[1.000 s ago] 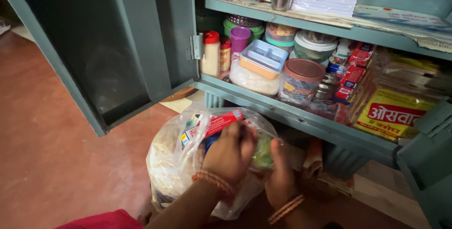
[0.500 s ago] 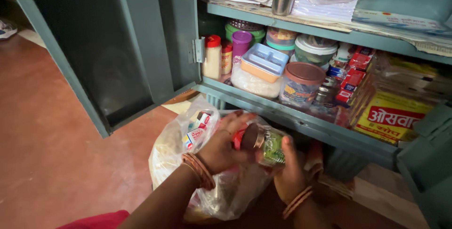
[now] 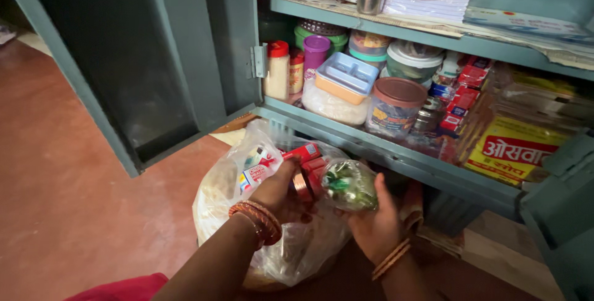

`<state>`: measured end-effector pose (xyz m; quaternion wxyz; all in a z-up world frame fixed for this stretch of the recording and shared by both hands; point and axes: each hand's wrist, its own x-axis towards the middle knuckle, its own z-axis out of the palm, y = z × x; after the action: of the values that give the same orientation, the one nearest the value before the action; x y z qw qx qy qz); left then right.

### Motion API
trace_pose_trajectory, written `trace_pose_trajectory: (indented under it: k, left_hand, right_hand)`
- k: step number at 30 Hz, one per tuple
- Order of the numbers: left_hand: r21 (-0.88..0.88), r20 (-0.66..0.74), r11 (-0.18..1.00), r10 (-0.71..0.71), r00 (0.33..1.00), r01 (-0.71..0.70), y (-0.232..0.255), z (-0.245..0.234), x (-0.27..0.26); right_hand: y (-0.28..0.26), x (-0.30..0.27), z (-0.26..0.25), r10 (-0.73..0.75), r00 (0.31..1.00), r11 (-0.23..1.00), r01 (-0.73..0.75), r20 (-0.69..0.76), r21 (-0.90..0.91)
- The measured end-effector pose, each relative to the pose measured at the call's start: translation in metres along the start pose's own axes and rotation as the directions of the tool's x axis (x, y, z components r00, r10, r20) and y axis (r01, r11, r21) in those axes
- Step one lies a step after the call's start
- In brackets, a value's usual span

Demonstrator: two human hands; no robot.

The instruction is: The person organizes items in a metal cupboard by handling several soap packets, moving glass jars and a plastic container from a bag into the cupboard, and rearranging items on the shelves.

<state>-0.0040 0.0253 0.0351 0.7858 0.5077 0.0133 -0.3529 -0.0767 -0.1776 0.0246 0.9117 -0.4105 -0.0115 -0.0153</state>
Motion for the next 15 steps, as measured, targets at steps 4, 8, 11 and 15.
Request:
trace_pose_trajectory:
  k: [4,8,11,15]
  left_hand:
    - [0.23,-0.058,0.96,0.176,0.983,-0.158,0.002,0.009,-0.013]
    - [0.409,0.076,0.764,0.516,0.853,-0.499,-0.005,0.015,-0.007]
    - [0.394,0.197,0.669,0.609,0.769,-0.63,-0.011,0.018,-0.001]
    - [0.61,0.169,0.52,0.651,0.74,-0.598,-0.018,0.042,-0.013]
  right_hand:
    - [0.004,0.006,-0.014,0.062,0.998,0.988,-0.065,0.03,0.141]
    - [0.007,0.008,-0.018,0.042,0.995,0.981,-0.058,0.093,0.187]
    - [0.005,0.007,-0.016,0.031,0.998,0.986,-0.04,0.062,0.162]
    - [0.009,0.005,-0.013,-0.062,0.998,0.996,0.062,-0.01,0.062]
